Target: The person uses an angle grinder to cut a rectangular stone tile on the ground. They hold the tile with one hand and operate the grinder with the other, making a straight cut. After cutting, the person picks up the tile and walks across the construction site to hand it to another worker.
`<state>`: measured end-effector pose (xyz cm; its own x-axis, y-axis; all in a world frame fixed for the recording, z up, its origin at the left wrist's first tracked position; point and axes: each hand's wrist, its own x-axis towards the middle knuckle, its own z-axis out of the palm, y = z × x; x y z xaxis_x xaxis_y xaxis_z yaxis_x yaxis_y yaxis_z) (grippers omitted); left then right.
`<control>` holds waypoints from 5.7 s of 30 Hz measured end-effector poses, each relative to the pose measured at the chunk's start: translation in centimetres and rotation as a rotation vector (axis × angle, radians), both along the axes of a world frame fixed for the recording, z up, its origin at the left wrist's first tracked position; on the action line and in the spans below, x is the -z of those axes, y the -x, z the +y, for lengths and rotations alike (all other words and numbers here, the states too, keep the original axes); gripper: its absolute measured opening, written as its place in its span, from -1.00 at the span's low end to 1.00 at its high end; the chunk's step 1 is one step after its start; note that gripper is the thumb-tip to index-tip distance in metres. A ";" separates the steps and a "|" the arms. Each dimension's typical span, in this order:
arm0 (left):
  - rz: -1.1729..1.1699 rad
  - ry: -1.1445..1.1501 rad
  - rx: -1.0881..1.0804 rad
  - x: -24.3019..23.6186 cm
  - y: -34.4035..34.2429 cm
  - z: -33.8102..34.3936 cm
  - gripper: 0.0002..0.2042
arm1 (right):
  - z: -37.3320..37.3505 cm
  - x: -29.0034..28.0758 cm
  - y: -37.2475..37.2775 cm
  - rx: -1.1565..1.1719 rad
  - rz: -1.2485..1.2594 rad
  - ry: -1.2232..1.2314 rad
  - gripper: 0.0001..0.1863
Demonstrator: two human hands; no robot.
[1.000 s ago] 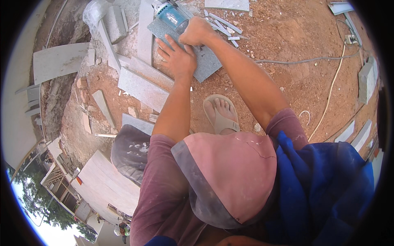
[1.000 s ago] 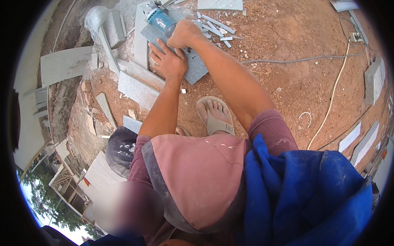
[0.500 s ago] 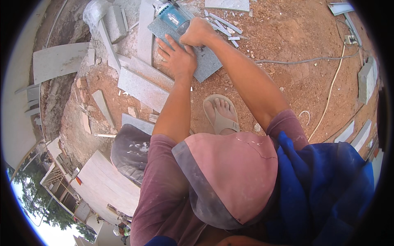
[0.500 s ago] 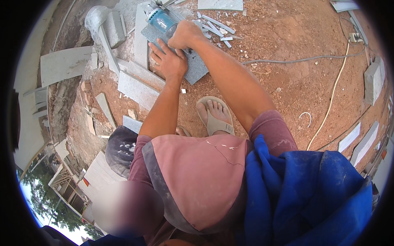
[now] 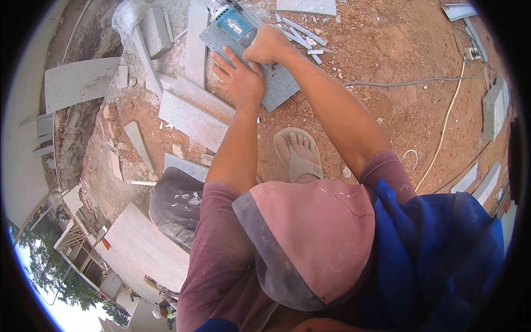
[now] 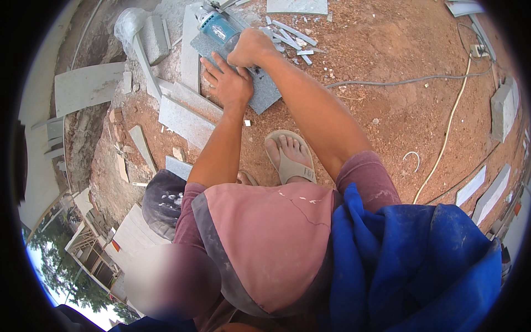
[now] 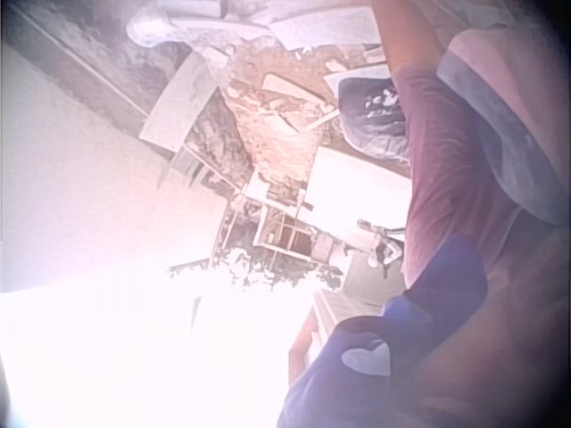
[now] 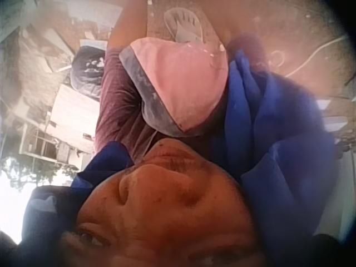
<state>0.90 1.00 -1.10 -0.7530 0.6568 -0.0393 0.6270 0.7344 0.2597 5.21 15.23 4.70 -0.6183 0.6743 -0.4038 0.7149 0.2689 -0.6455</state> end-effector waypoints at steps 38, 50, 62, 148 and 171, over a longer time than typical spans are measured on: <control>-0.026 0.029 -0.016 -0.7 -0.2 0.1 -0.20 | 0.2 -1.6 -0.3 -0.047 -0.089 0.118 -0.49; -0.008 0.031 -0.011 -0.7 -0.2 0.1 -0.18 | 0.3 -1.3 -0.2 -0.043 -0.080 0.104 -0.46; -0.017 0.027 -0.013 -0.7 -0.2 0.1 -0.16 | 0.0 -1.8 -0.8 -0.024 -0.079 0.134 -0.50; -0.027 0.006 0.004 -1.0 -0.3 0.0 -0.09 | -0.7 -3.5 -2.0 -0.031 -0.117 0.195 -0.57; -0.033 0.007 -0.008 -0.7 -0.3 0.1 -0.13 | -1.7 -2.9 -2.9 0.032 -0.104 0.187 -0.52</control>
